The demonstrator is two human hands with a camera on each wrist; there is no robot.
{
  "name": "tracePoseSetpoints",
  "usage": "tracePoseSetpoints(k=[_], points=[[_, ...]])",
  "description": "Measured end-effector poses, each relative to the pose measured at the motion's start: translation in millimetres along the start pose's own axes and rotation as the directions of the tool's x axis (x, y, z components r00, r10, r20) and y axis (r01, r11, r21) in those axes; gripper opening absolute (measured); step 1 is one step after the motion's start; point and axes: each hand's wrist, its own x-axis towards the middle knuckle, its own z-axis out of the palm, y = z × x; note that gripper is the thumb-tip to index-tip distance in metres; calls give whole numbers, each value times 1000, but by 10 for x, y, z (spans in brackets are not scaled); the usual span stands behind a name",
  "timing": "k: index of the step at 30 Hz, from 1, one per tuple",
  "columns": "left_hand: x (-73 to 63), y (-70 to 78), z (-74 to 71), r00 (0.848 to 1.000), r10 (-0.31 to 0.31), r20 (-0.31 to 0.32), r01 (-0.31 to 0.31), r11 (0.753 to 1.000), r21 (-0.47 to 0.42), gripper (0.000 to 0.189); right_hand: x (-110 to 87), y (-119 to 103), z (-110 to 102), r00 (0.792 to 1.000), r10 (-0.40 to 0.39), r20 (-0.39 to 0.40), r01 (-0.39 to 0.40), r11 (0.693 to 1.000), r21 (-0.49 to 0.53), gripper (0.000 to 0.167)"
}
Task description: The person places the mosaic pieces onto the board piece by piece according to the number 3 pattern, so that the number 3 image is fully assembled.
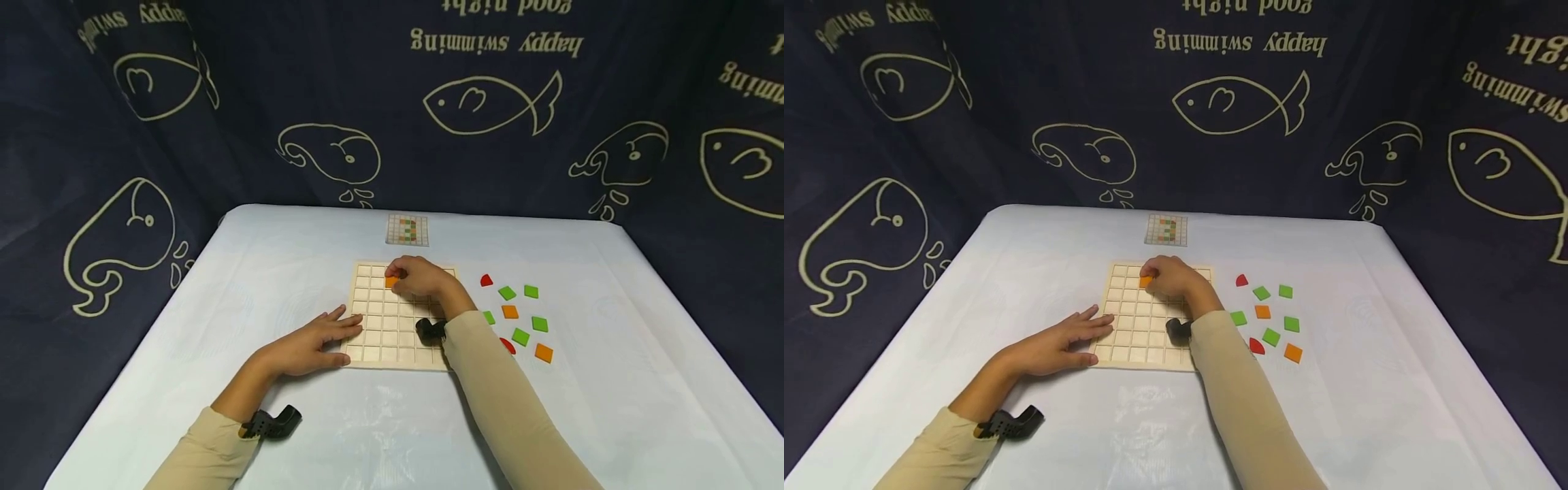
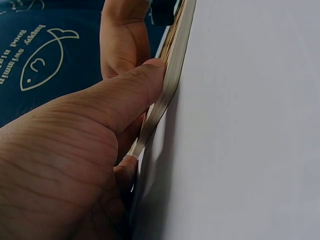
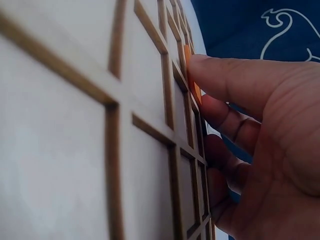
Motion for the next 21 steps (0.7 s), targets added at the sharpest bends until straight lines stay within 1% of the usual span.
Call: tracePoseSetpoints(k=[2,6,8,11,18,21], points=[[-1,-6,7,1000,11,1,-11,1000,6,61,-4,-2,3,1000,5,-2,-5,1000,-5,26],[-17,-17,0,1000,21,-10,-21,999,29,61,4,-22,7,1000,-11,-10,11,1000,2,25],[-1,-12,8,1000,17,-12,-17,1000,26,61,-13,-6,-7,1000,-14,-12,14,1000,11,26],[-22,-5,-2,1000,7,-12,-6,1000,26,61,0,-3,2,1000,-16,-13,17,999,29,25],[-22,24,-9,1000,19,-16,-19,1000,21,60,-33,20,-27,1000,-29,-3,29,998,62,28],[-17,36,-8,1000,3,-10,-3,1000,21,60,-65,42,-45,1000,-28,-6,29,996,84,30]])
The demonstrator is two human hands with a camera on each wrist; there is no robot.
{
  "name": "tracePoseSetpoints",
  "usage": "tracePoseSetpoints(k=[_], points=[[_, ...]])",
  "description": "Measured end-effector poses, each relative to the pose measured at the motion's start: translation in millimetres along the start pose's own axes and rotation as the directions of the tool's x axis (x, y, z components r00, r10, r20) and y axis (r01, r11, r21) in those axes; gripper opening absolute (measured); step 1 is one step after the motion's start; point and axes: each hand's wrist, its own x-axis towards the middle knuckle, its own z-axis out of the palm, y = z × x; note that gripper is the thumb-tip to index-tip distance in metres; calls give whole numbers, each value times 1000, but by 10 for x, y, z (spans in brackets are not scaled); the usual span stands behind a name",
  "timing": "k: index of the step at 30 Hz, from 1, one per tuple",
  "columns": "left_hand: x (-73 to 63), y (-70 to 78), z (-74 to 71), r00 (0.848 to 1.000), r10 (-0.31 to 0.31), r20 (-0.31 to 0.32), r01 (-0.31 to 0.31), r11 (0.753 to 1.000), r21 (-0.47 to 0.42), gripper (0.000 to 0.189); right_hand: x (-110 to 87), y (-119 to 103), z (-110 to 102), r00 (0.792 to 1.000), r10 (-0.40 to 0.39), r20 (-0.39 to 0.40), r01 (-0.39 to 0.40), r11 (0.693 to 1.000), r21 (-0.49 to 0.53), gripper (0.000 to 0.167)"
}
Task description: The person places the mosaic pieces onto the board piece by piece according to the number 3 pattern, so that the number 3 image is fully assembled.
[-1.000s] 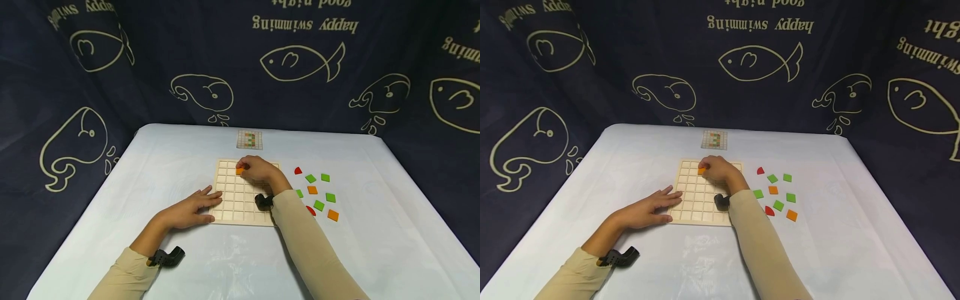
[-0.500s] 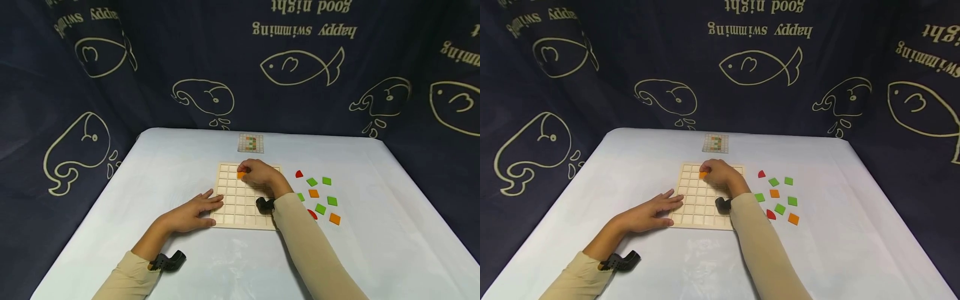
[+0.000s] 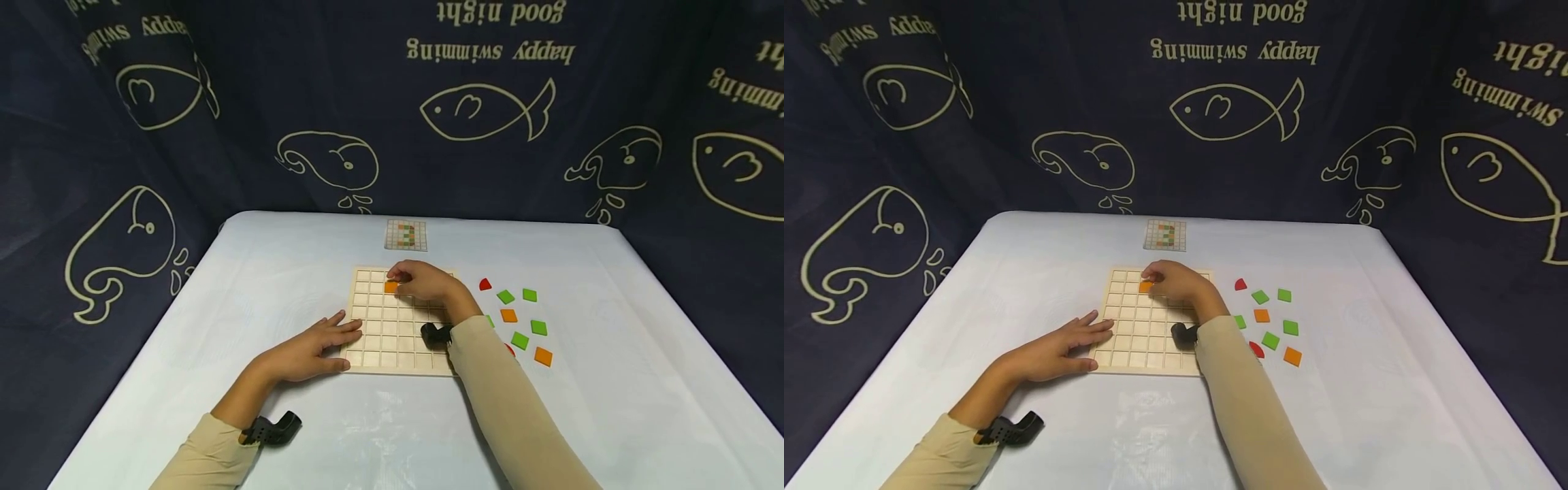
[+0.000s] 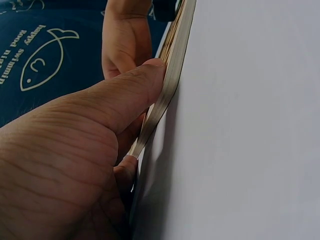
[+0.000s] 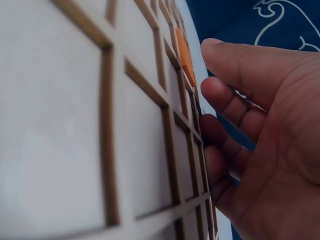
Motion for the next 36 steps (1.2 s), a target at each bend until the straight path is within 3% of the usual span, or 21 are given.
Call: tracePoseSetpoints(k=[11,20,26,33,36], points=[[-6,10,3,1000,-8,12,8,1000,-11,61,-164,32,-93,998,-27,-54,29,999,37,32],[-15,3,2,1000,-5,7,5,1000,8,62,-456,36,-384,991,-49,-123,58,995,75,38],[-18,-8,0,1000,-10,6,10,1000,8,62,-670,173,-610,984,-19,-179,36,995,92,38],[-9,-12,4,1000,-6,5,6,1000,-1,62,-900,347,-818,971,78,-227,-61,995,81,33],[-14,-17,13,1000,-8,2,8,1000,-9,62,-1010,422,-905,964,85,-251,-69,995,69,33]])
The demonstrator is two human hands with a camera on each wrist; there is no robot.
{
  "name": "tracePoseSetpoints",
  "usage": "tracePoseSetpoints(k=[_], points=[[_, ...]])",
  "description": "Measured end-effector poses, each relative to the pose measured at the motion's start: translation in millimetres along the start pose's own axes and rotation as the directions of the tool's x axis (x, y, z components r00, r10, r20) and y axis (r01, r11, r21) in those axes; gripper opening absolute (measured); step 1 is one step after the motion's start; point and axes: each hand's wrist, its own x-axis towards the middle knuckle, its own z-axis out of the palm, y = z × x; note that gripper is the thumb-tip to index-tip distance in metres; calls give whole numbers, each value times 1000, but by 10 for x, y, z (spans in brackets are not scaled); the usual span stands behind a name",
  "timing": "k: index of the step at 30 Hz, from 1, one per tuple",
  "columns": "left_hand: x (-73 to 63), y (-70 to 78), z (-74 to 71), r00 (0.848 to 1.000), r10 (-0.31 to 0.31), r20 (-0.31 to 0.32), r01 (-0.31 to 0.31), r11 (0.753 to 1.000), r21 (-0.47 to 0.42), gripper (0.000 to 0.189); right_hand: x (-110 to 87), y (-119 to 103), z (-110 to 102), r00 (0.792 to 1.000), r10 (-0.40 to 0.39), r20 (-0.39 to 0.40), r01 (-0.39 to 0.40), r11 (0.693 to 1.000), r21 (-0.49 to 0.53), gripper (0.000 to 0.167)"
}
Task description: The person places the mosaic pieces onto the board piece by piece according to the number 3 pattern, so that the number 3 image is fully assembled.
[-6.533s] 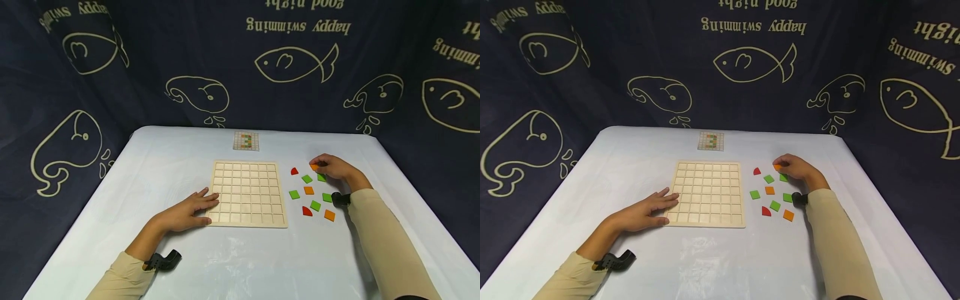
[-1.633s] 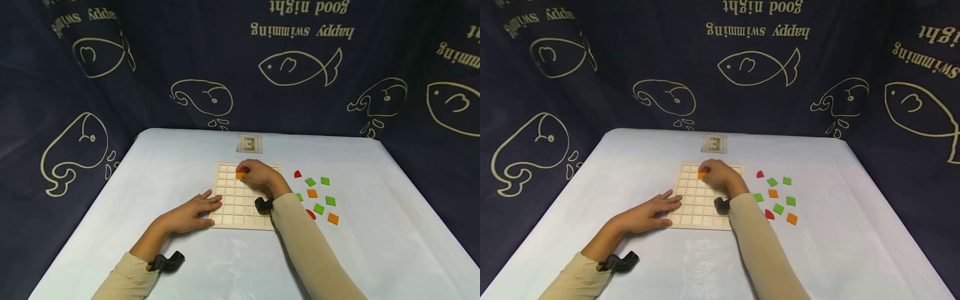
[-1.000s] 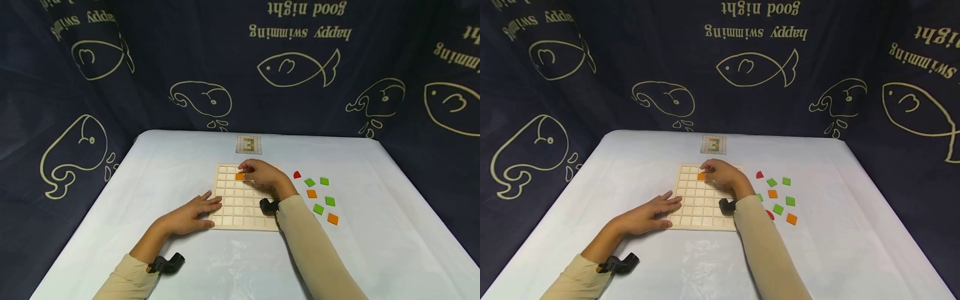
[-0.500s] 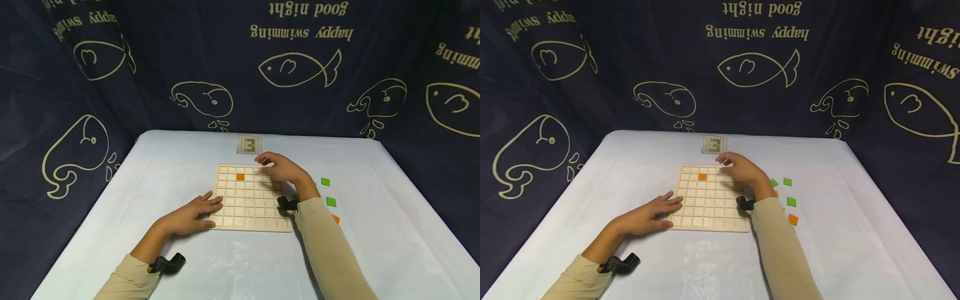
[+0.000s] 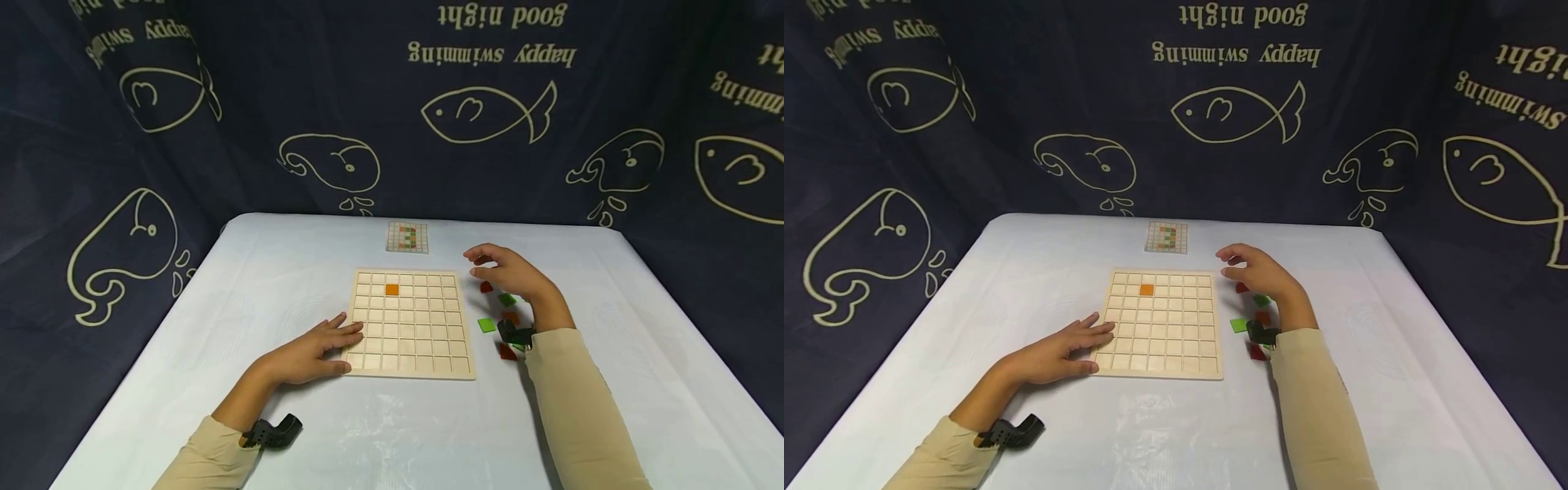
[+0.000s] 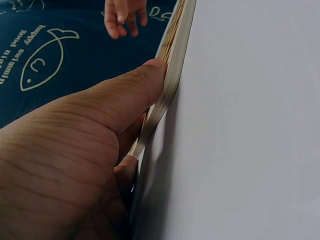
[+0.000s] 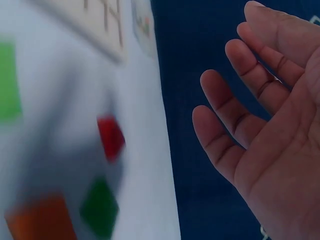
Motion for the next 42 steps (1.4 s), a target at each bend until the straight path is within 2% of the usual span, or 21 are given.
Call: tracePoseSetpoints(k=[11,19,33,42], points=[[-1,2,3,1000,-3,-1,3,1000,-6,63,-280,465,-436,992,121,-42,-124,989,-80,38],[-1,-5,17,1000,0,7,0,1000,-6,63,-411,742,-539,980,198,-12,-198,979,-56,40],[14,21,2,1000,-6,0,6,1000,1,62,-505,968,-586,980,195,27,-192,978,-86,42],[22,10,0,1000,9,2,-9,1000,7,63,-511,1000,-589,982,184,47,-177,977,-116,40]])
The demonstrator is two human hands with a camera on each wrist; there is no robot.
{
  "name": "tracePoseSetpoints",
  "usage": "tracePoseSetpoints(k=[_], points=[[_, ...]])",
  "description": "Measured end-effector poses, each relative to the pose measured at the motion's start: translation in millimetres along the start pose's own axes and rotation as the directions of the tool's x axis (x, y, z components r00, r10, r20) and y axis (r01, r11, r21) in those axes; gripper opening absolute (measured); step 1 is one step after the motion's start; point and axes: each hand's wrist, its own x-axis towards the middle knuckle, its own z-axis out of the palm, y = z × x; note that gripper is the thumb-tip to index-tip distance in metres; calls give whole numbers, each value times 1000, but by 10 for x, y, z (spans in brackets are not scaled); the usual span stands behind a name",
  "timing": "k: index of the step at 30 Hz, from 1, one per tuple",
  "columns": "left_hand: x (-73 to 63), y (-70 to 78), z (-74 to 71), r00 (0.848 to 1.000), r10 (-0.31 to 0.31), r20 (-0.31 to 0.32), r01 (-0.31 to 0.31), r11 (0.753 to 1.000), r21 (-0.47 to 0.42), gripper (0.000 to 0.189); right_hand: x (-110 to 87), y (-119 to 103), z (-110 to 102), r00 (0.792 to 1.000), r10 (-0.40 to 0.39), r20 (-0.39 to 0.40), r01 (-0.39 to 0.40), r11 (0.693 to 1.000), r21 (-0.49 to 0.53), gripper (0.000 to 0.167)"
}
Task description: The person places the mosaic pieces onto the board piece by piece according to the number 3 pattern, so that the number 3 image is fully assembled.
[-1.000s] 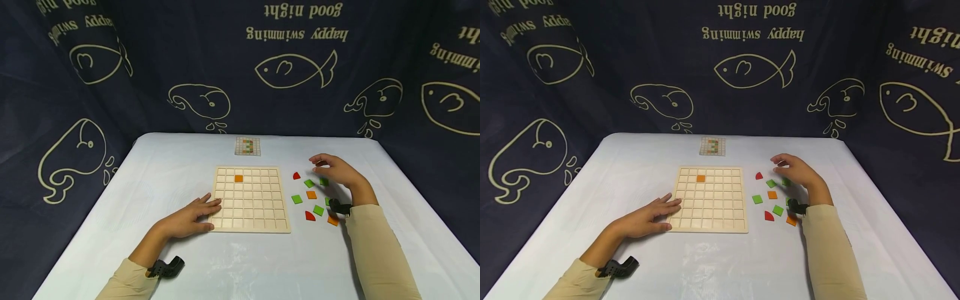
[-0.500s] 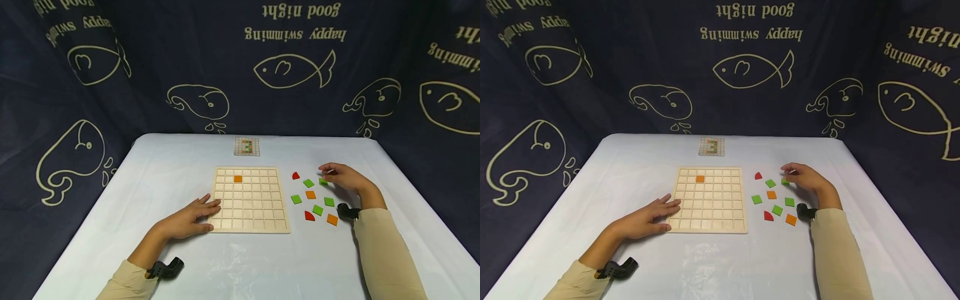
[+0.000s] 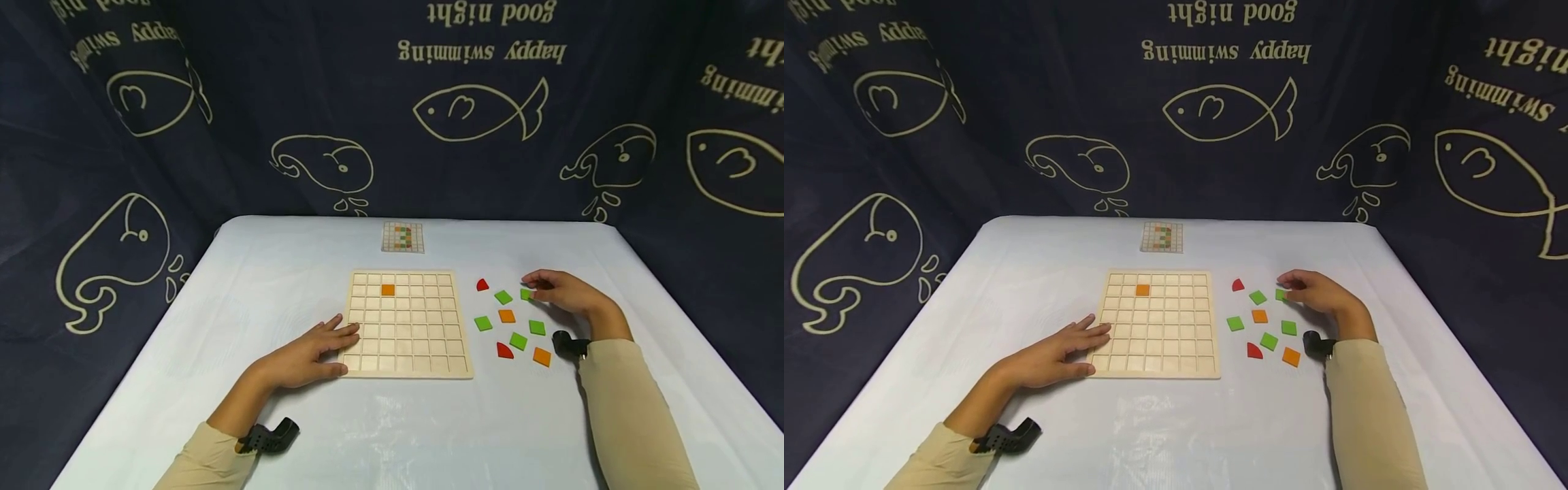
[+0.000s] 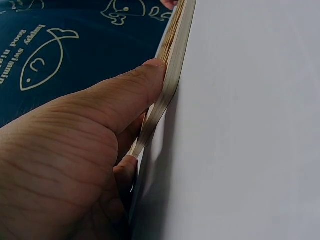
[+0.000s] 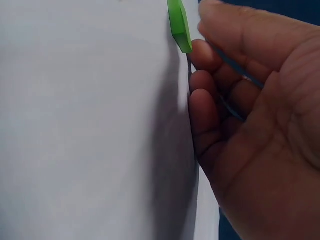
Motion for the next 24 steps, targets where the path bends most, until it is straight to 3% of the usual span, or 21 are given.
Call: tracePoseSetpoints(k=[15,24], points=[[-4,-15,-6,1000,0,4,0,1000,-1,63,2,29,57,999,43,-10,-43,999,18,44],[-13,-4,-7,1000,-3,4,3,1000,-1,63,-28,19,84,1000,17,-13,-17,1000,1,43]])
